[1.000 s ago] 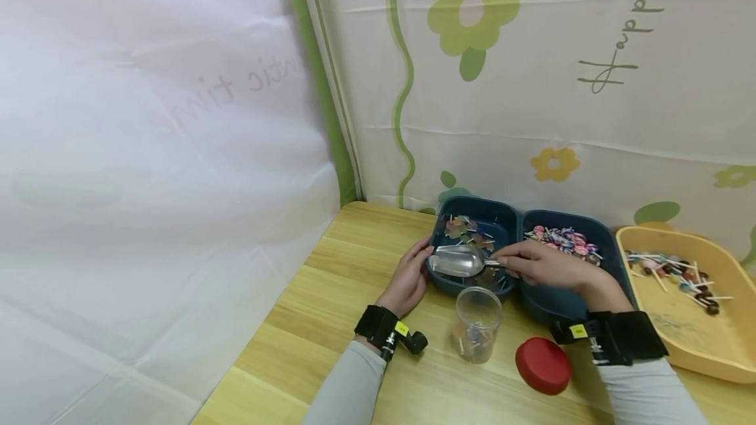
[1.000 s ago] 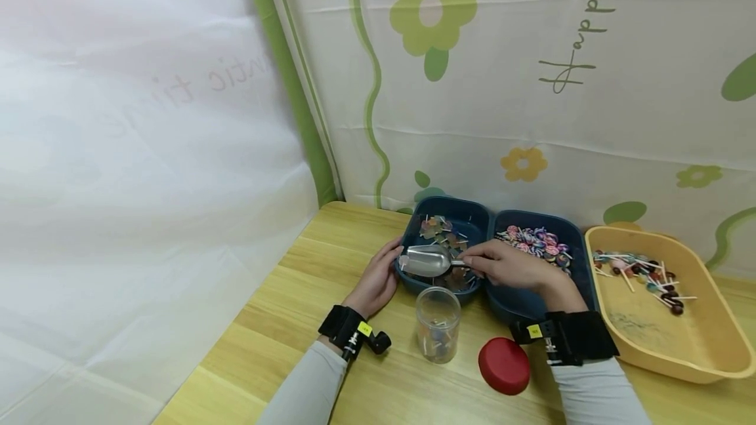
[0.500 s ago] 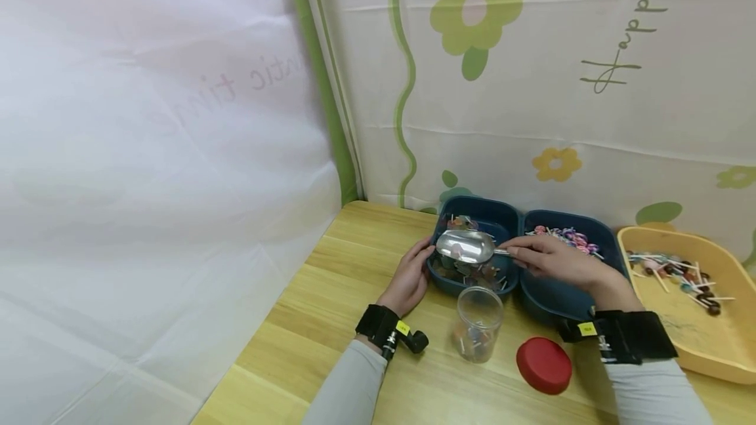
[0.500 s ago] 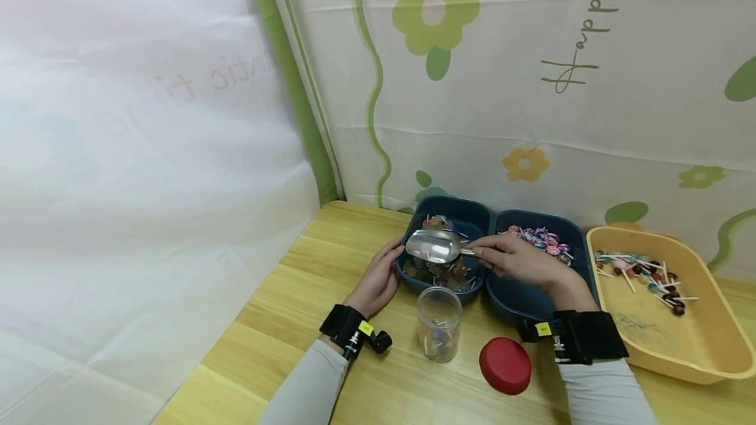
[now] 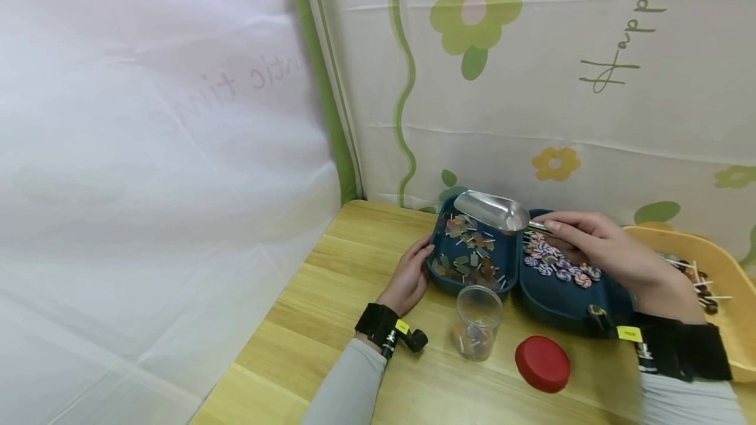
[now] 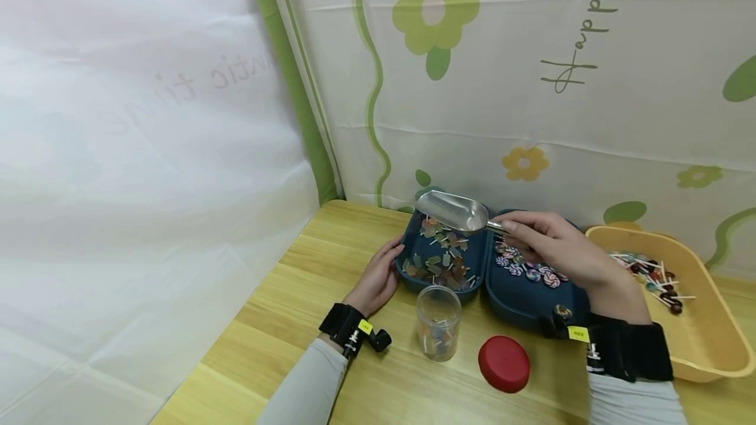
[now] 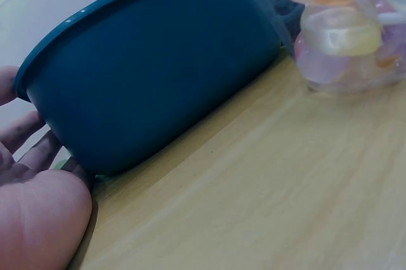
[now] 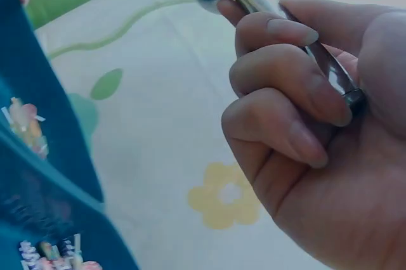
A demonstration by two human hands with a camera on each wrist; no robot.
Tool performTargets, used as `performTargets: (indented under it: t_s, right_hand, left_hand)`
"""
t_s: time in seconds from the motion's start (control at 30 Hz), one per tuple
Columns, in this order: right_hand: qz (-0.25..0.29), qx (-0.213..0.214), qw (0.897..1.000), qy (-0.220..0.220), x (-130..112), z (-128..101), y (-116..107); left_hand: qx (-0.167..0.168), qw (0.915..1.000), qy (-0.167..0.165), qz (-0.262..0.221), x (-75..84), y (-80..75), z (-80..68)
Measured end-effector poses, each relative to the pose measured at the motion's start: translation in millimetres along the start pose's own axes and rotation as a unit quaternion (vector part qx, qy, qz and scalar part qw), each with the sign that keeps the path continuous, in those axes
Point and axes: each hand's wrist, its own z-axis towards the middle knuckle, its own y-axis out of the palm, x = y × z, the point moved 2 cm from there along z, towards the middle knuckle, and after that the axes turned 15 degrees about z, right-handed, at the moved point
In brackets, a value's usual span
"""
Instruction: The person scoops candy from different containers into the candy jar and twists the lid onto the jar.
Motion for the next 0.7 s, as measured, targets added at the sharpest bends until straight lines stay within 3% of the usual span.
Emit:
performTargets:
  t_s: [0.2, 0.43, 0.7]
  right_hand:
    - [-0.099, 0.032, 0.994, 0.025, -21.1, -13.8, 2.7]
    - [-0.163, 0.064, 0.984, 0.041, -34.8, -36.9, -4.3]
    - [-0.315, 0.037, 0.942, 0.106, -45.8, -60.4, -4.2]
  left_hand:
    - [0.006, 1.0000, -0.003, -0.005, 1.0, 0.4, -0.1]
    - [0.002, 1.0000, 0.000, -0.005, 0.7, 0.1, -0.7]
    - [-0.002, 1.0000, 0.000, 0.000, 1.3, -0.5, -0.1]
